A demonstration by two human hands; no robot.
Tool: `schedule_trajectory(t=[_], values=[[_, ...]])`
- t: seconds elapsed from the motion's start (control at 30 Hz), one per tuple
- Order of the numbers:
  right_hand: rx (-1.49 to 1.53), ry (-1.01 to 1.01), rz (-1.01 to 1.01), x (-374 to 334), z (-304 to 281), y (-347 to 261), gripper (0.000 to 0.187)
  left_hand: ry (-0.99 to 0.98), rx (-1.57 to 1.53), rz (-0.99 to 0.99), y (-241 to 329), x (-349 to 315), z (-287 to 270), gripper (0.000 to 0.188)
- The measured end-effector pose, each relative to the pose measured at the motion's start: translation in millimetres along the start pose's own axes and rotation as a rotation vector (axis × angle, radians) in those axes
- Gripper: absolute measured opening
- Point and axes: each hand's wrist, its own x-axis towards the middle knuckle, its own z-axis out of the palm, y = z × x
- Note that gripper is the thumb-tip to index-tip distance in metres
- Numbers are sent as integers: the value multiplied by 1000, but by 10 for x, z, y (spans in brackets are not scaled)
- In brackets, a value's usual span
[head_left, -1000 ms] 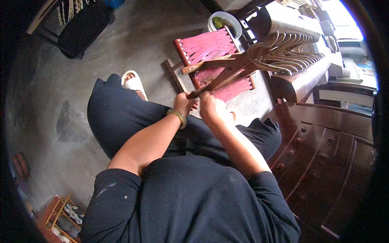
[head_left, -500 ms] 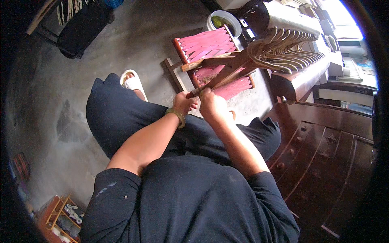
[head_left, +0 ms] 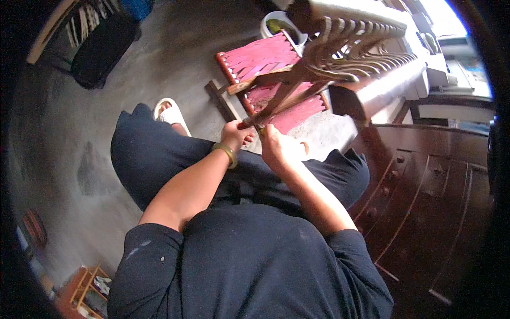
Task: The person assembles a wooden frame with pink woven material by attaching a curved wooden piece with pegs. They use a hammer to secure the components together.
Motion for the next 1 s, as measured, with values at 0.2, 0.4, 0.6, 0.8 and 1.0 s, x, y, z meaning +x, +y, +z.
schedule_trajectory(t=[0.2, 0.4, 0.6, 0.8, 1.0], values=[[-73, 183, 107, -76, 345, 885, 18, -43, 68, -9, 33, -38, 29, 22], [-74, 210, 232, -194, 40, 962, 17, -194, 603, -192, 46, -141, 89, 28], [21, 121, 233, -237, -140, 1330, 13, -180, 975, 605, 315, -550, 644, 24], [116, 160, 182, -54, -330, 1657, 12, -6, 1038, 933, 757, -223, 1140, 56], [121, 202, 218, 153, -672, 1991, 15, -34, 800, 553, 1122, 256, 1733, 82]])
